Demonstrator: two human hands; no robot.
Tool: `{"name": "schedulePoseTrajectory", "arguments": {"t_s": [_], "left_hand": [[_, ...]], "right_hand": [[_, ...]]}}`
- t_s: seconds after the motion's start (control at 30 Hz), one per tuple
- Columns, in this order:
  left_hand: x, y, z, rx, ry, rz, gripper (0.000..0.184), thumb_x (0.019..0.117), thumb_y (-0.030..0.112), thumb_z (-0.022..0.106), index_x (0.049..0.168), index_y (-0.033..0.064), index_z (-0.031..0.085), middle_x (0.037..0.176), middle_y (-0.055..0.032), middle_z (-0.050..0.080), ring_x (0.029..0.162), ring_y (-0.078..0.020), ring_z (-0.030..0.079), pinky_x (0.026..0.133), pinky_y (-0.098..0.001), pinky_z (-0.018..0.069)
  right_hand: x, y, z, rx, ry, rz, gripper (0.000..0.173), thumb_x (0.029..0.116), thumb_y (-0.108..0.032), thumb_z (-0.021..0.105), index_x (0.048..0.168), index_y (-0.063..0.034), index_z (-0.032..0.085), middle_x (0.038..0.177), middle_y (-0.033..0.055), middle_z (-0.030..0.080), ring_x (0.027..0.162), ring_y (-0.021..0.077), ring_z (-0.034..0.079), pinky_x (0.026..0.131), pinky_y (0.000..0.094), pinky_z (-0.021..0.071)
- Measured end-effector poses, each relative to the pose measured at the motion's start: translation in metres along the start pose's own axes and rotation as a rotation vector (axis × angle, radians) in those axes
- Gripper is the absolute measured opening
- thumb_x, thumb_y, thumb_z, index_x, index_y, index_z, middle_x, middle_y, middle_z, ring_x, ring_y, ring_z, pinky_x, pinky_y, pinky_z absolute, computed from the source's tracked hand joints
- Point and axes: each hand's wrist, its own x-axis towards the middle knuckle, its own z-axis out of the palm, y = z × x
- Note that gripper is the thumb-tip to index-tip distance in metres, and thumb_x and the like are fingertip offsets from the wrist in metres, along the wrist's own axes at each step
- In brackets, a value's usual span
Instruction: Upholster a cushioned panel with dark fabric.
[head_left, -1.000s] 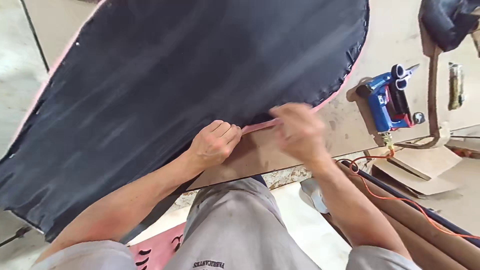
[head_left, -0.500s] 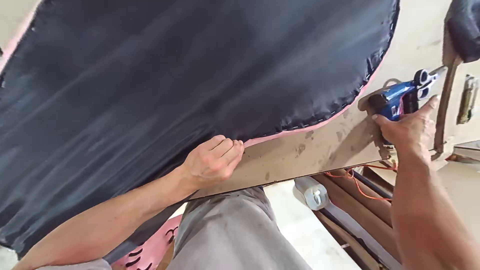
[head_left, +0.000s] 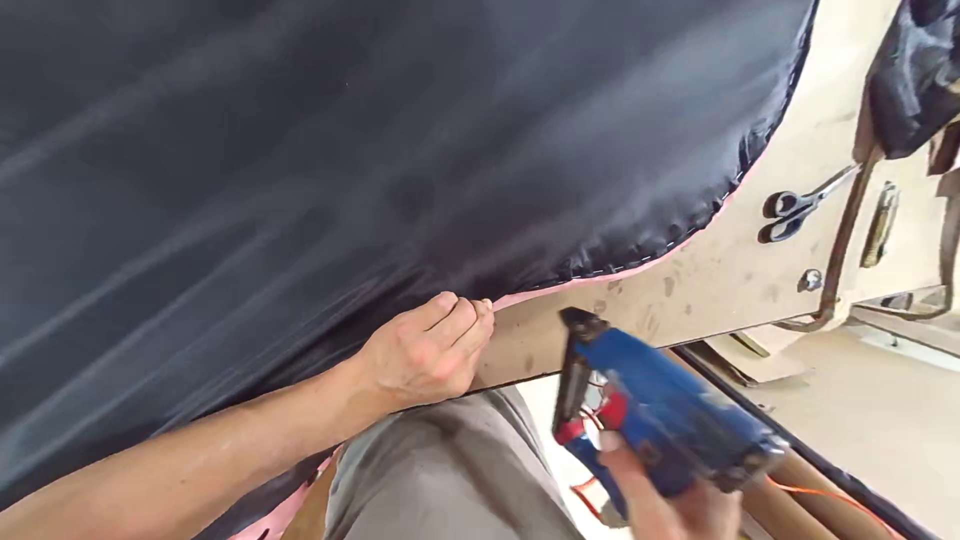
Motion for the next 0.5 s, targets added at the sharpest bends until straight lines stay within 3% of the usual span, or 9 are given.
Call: {"name": "schedulePoseTrajectory", "arguments": {"t_s": [0.13, 0.4, 0.5], "left_hand": [[0.000, -0.001, 0.003, -0.062, 0.044, -0.032, 0.021, 0.1034, 0.000, 0.048, 0.104, -0.0058, 0.068, 0.092, -0.0170, 0.072, 0.079, -0.0277, 0.067, 0.076, -0.0357, 0.0527], [0.000, -0.001, 0.002, -0.086, 0.054, -0.047, 0.021, 0.1028, -0.002, 0.047, 0.102, -0.0060, 0.068, 0.091, -0.0167, 0.072, 0.080, -0.0272, 0.067, 0.077, -0.0351, 0.0523], [0.000, -0.001, 0.002, -0.087, 0.052, -0.050, 0.021, 0.1031, -0.002, 0.047, 0.102, -0.0063, 0.067, 0.091, -0.0172, 0.072, 0.080, -0.0276, 0.067, 0.076, -0.0353, 0.0524]], "right_hand": [[0.010, -0.006, 0.038, -0.181, -0.040, -0.152, 0.024, 0.0891, -0.033, 0.073, 0.102, -0.0135, 0.069, 0.090, -0.0071, 0.075, 0.086, -0.0051, 0.070, 0.076, 0.0168, 0.0600], [0.012, -0.004, 0.057, -0.286, -0.051, -0.187, 0.038, 0.0891, -0.037, 0.069, 0.107, -0.0036, 0.070, 0.090, 0.0002, 0.076, 0.086, -0.0031, 0.070, 0.077, 0.0170, 0.0587], [0.011, -0.008, 0.057, -0.283, -0.065, -0.159, 0.031, 0.0890, -0.036, 0.070, 0.102, -0.0076, 0.069, 0.088, -0.0029, 0.075, 0.083, -0.0052, 0.069, 0.074, 0.0152, 0.0583]]}}
